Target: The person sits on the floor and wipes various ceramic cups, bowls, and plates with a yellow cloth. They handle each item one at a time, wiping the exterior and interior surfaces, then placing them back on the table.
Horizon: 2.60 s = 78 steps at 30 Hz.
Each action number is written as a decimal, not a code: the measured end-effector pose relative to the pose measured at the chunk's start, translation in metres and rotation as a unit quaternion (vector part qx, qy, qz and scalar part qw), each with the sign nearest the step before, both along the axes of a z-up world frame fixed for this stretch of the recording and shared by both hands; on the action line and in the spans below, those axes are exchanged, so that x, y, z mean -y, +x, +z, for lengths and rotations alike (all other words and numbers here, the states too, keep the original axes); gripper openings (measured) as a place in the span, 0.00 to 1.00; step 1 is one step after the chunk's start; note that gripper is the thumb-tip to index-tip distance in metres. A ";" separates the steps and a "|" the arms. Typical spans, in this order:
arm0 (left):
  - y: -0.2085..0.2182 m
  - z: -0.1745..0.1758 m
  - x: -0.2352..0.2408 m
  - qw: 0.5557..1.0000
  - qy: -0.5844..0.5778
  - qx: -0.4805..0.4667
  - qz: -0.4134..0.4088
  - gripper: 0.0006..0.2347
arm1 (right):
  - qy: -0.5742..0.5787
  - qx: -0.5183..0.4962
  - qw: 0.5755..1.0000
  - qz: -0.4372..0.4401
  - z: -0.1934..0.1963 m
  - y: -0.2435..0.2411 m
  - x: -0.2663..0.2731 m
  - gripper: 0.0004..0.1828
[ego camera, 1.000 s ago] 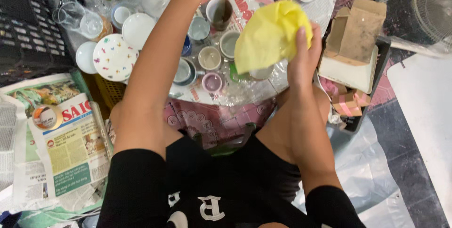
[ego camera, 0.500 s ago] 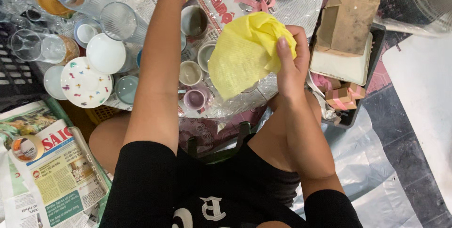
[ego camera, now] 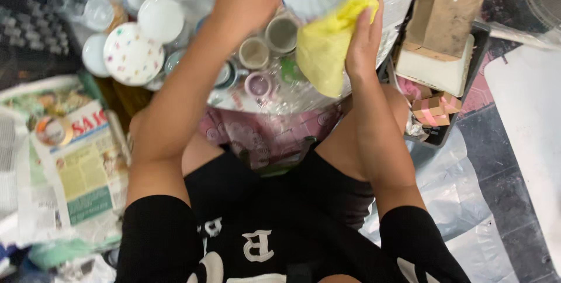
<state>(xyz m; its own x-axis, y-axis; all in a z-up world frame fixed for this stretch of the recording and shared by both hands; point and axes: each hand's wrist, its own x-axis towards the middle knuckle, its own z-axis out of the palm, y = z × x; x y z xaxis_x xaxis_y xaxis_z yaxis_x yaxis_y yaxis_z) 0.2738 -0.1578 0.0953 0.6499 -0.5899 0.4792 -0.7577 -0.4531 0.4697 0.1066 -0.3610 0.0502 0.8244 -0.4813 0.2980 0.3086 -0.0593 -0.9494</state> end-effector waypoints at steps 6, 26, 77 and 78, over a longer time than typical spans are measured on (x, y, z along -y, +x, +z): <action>-0.176 0.040 -0.090 0.962 -0.153 -0.224 0.016 0.12 | -0.040 -0.049 0.985 0.162 -0.004 -0.049 -0.043 0.07; -0.253 -0.131 -0.187 0.618 -0.638 -0.428 -0.166 0.38 | 0.135 0.041 0.983 0.116 0.035 -0.103 -0.137 0.26; -0.264 -0.079 -0.179 0.865 -0.448 -0.212 0.075 0.37 | 0.263 -0.168 0.847 0.430 0.029 -0.156 -0.229 0.51; -0.266 -0.077 -0.178 0.874 -0.436 -0.204 0.076 0.37 | 0.262 -0.153 0.868 0.393 0.022 -0.157 -0.231 0.47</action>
